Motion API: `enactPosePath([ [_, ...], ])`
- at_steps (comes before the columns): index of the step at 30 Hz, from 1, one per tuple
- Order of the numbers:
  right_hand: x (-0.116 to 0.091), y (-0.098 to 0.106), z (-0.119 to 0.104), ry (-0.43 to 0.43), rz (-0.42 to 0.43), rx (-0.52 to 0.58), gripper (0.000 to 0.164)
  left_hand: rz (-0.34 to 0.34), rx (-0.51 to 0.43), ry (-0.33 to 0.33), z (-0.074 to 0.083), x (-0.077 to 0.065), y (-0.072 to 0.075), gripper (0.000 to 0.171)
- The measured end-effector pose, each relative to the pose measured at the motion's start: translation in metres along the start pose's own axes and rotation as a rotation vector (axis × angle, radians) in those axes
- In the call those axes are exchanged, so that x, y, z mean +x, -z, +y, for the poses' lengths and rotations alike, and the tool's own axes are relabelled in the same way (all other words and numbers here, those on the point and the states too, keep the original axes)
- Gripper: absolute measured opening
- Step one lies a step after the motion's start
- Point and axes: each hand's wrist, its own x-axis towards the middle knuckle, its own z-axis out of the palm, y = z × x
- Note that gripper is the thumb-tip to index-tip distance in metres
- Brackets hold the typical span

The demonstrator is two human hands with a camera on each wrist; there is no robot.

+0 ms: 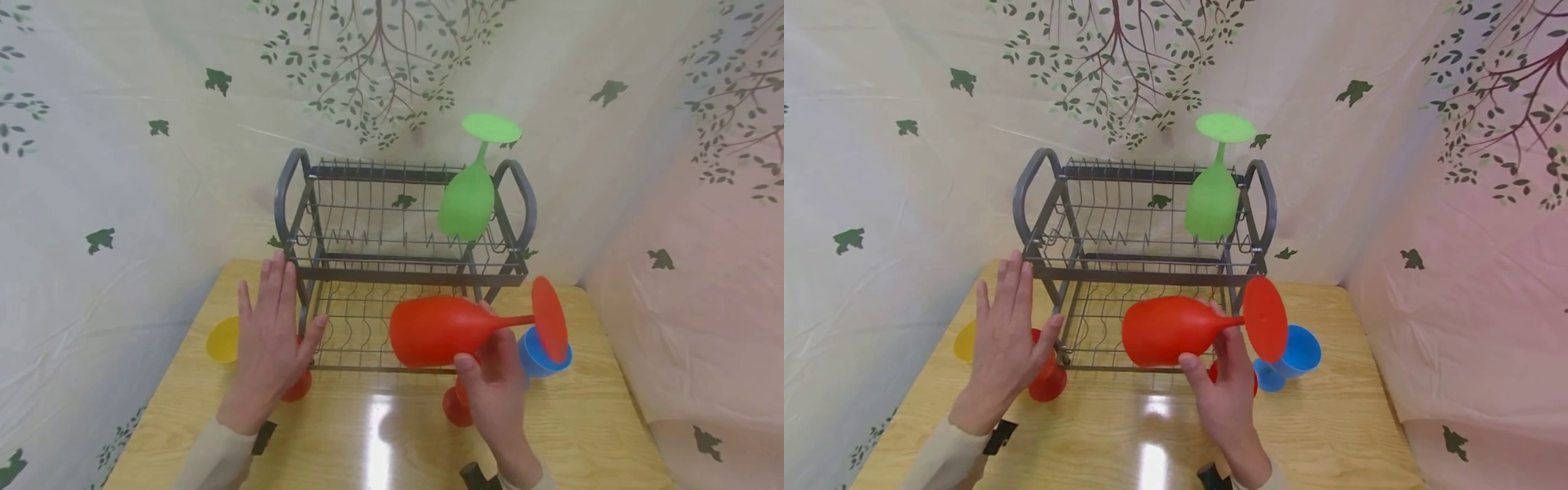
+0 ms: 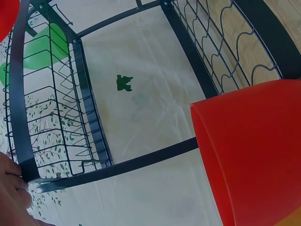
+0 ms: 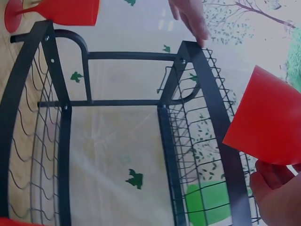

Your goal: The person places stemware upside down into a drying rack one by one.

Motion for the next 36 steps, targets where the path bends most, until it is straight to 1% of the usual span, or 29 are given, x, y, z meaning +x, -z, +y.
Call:
enactPosePath([
  [5,0.008,0.008,-0.009,0.07,-0.03,-0.04,0.061,-0.005,0.003,0.001,0.001,0.0,0.0,0.087],
  [10,0.021,0.014,-0.02,0.176,-0.081,-0.107,0.062,0.01,0.004,-0.008,0.002,-0.001,-0.001,0.086],
  [14,0.033,0.019,-0.032,0.207,-0.13,-0.187,0.066,0.02,0.001,-0.012,0.003,-0.001,-0.001,0.085],
  [17,0.043,0.021,-0.043,0.214,-0.165,-0.237,0.069,0.013,-0.002,-0.008,0.004,-0.002,-0.001,0.085],
  [20,0.052,0.023,-0.052,0.227,-0.172,-0.283,0.071,-0.002,0.003,0.001,0.004,-0.002,-0.001,0.085],
  [23,0.06,0.025,-0.058,0.244,-0.164,-0.289,0.069,-0.009,0.009,0.005,0.004,-0.002,0.0,0.085],
  [25,0.065,0.026,-0.061,0.256,-0.155,-0.288,0.066,-0.012,0.014,0.003,0.004,-0.002,0.0,0.085],
  [27,0.072,0.027,-0.064,0.269,-0.152,-0.268,0.062,-0.008,0.015,0.0,0.004,-0.002,-0.001,0.084],
  [29,0.079,0.027,-0.067,0.265,-0.144,-0.263,0.06,-0.008,0.013,0.001,0.004,-0.002,0.0,0.084],
  [31,0.085,0.026,-0.071,0.244,-0.137,-0.269,0.057,-0.009,0.013,0.004,0.004,-0.002,0.0,0.084],
  [36,0.099,0.021,-0.08,0.171,-0.13,-0.303,0.056,-0.002,0.011,0.007,0.004,-0.001,-0.001,0.084],
])
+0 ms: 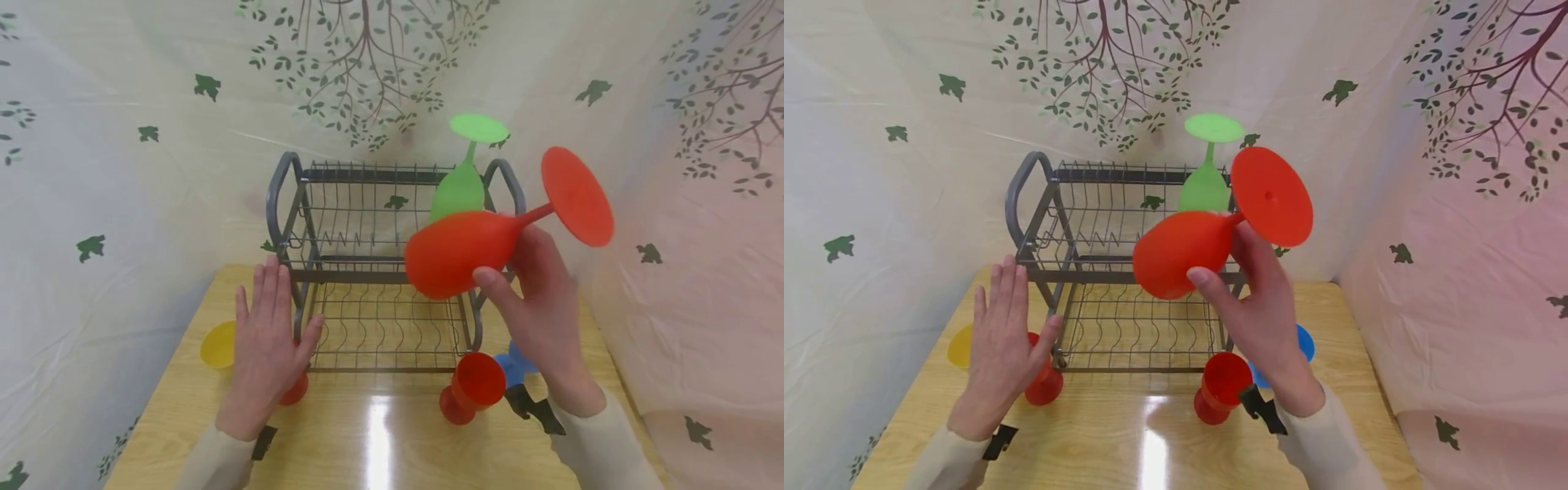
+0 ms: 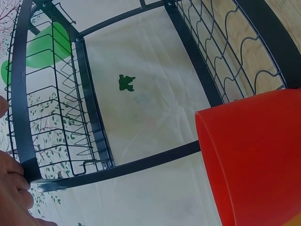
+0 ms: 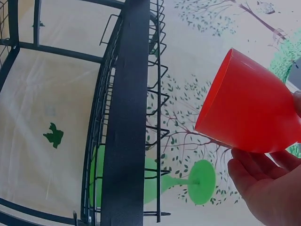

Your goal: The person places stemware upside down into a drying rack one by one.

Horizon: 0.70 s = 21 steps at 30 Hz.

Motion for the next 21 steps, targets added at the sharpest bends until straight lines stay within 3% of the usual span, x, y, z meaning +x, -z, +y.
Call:
enactPosePath([
  [6,0.016,-0.006,-0.008,-0.045,-0.016,0.028,0.055,0.005,0.003,0.005,0.0,0.0,0.001,0.085],
  [15,0.038,-0.017,-0.002,-0.007,-0.007,0.014,0.053,-0.013,0.015,0.017,0.002,-0.001,0.001,0.088],
  [21,0.054,-0.025,-0.001,0.015,-0.02,0.07,0.051,-0.007,0.016,0.021,0.004,-0.002,0.001,0.087],
])
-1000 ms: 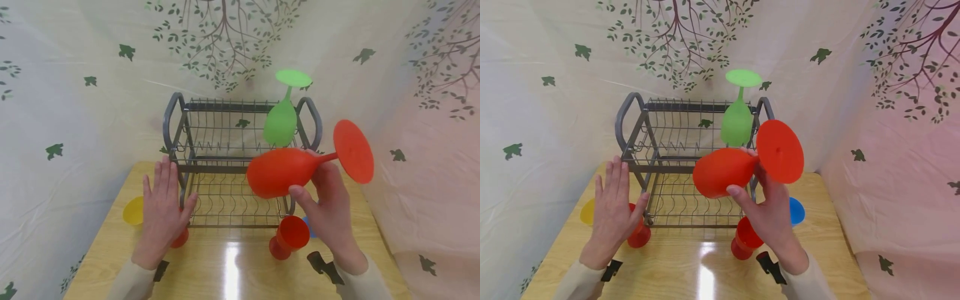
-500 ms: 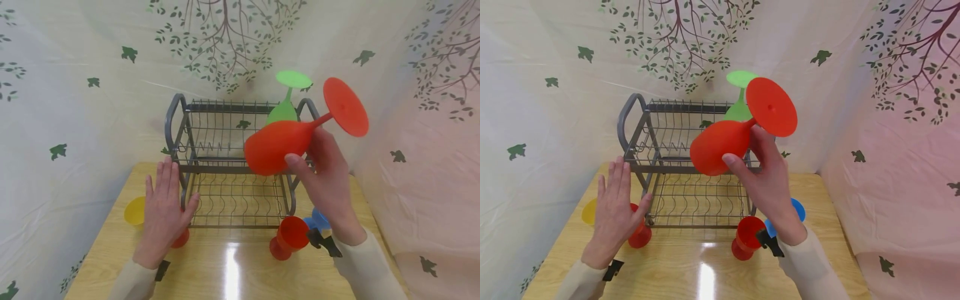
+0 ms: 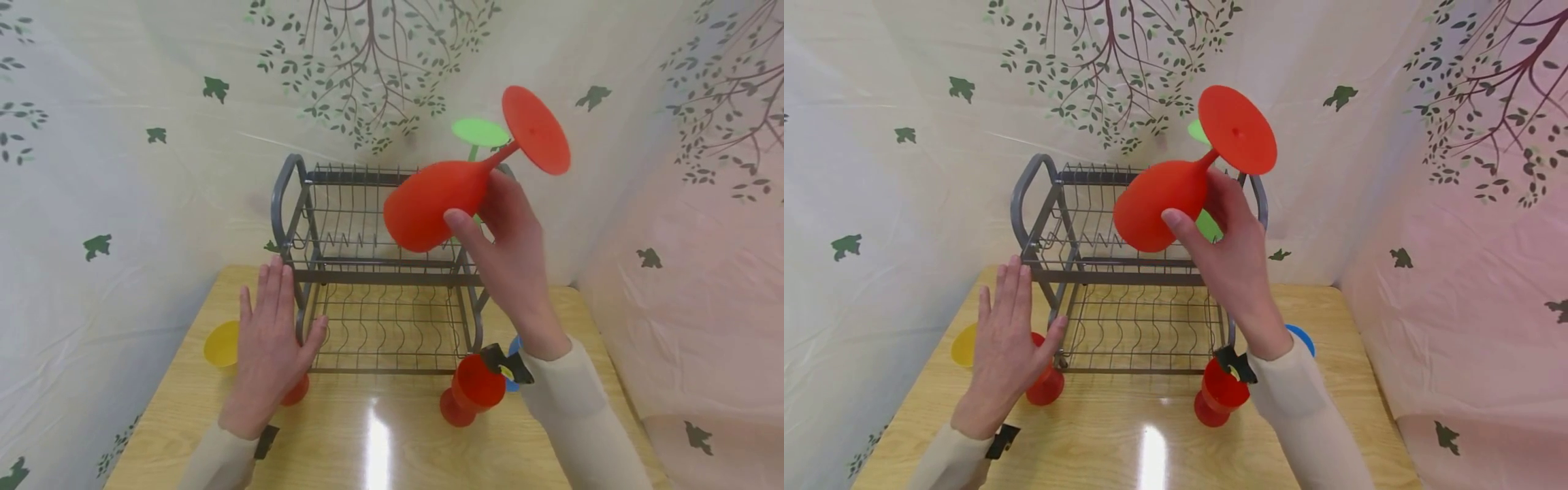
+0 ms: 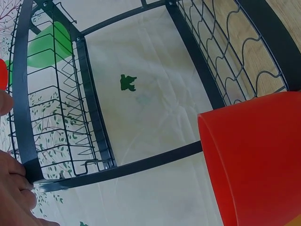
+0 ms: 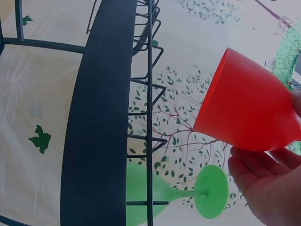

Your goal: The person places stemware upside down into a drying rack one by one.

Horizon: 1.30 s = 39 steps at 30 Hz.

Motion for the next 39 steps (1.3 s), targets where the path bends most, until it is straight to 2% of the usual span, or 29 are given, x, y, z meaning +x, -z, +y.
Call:
enactPosePath([
  [11,0.025,-0.012,0.013,-0.009,-0.005,-0.021,0.053,0.022,-0.002,-0.006,0.001,0.0,0.0,0.087],
  [17,0.033,-0.015,0.02,-0.082,-0.062,-0.068,0.058,0.021,0.0,-0.003,0.002,0.001,0.001,0.086],
  [24,0.042,-0.023,0.028,-0.193,-0.131,-0.192,0.062,0.009,0.0,0.004,0.002,0.002,0.001,0.085],
  [39,0.055,-0.036,0.046,-0.204,-0.229,-0.286,0.062,0.0,-0.022,0.002,0.001,0.002,0.002,0.086],
])
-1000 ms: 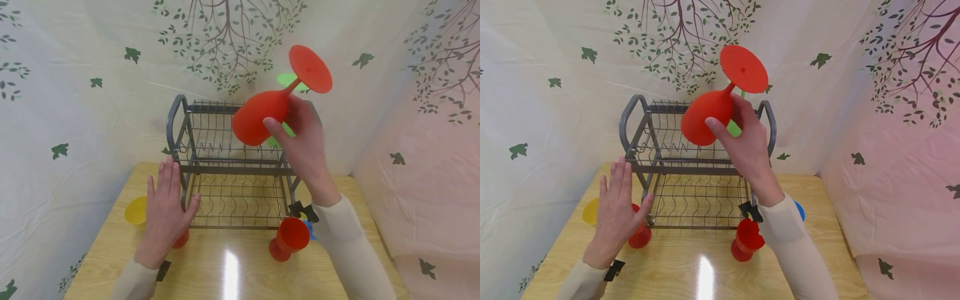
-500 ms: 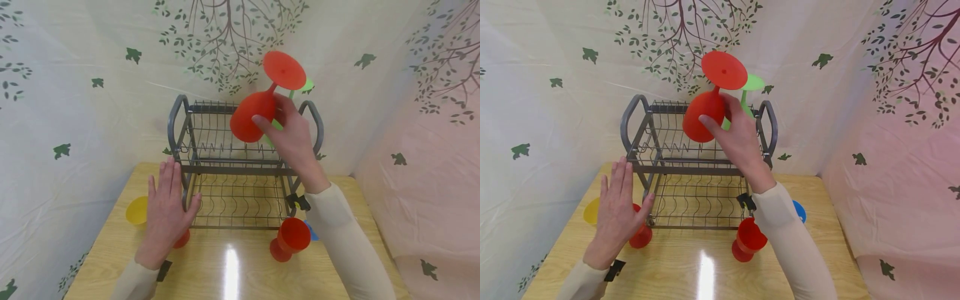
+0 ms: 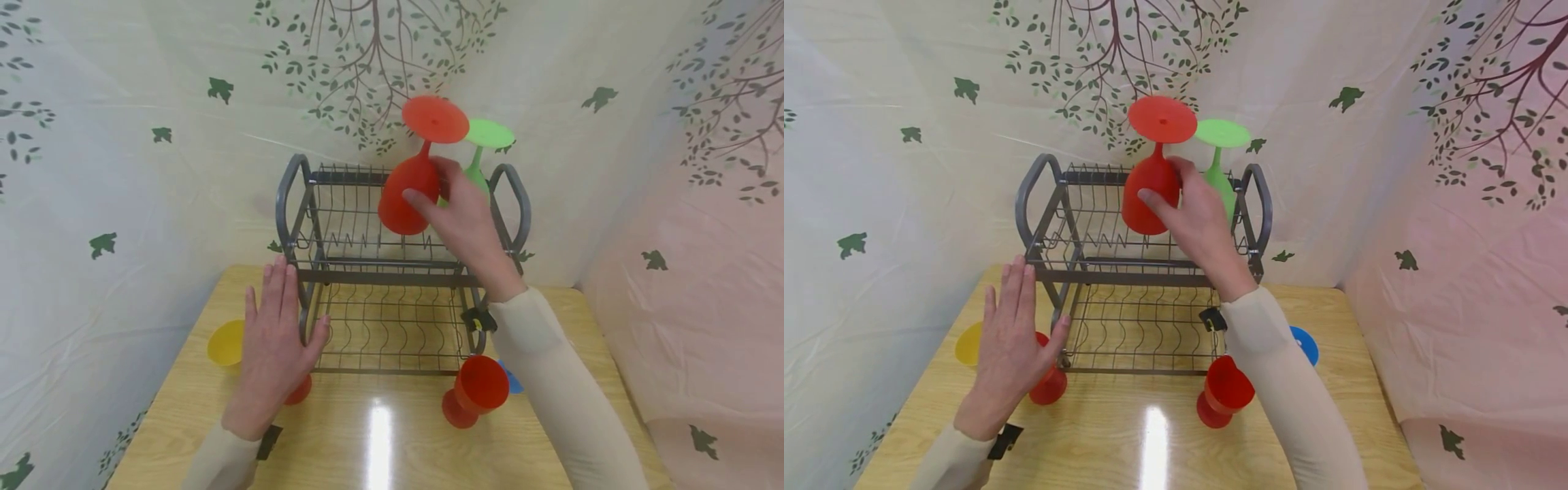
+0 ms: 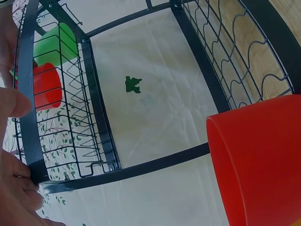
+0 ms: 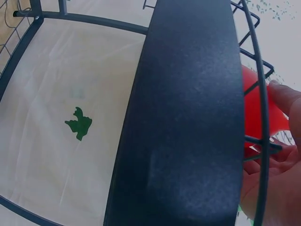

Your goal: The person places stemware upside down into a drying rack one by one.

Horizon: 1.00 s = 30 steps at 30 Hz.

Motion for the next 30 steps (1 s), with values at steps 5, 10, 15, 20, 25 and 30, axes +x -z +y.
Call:
enactPosePath([
  [5,0.005,-0.004,0.002,-0.005,-0.036,-0.033,0.062,-0.006,-0.006,0.001,-0.001,0.002,-0.001,0.087],
  [10,0.01,-0.006,0.005,-0.035,-0.071,-0.076,0.061,-0.007,-0.01,0.006,-0.002,0.002,-0.002,0.087],
  [15,0.013,-0.008,0.006,-0.054,-0.097,-0.086,0.061,-0.015,-0.016,0.011,-0.004,0.003,-0.002,0.086],
  [20,0.014,-0.012,0.007,-0.066,-0.112,-0.075,0.063,-0.014,-0.016,0.014,-0.003,0.002,-0.001,0.086],
  [25,0.014,-0.013,0.008,-0.085,-0.127,-0.1,0.064,-0.018,0.002,0.013,-0.003,0.002,-0.001,0.086],
  [30,0.014,-0.013,0.009,-0.111,-0.143,-0.135,0.067,-0.013,0.006,0.012,-0.002,0.001,-0.001,0.086],
])
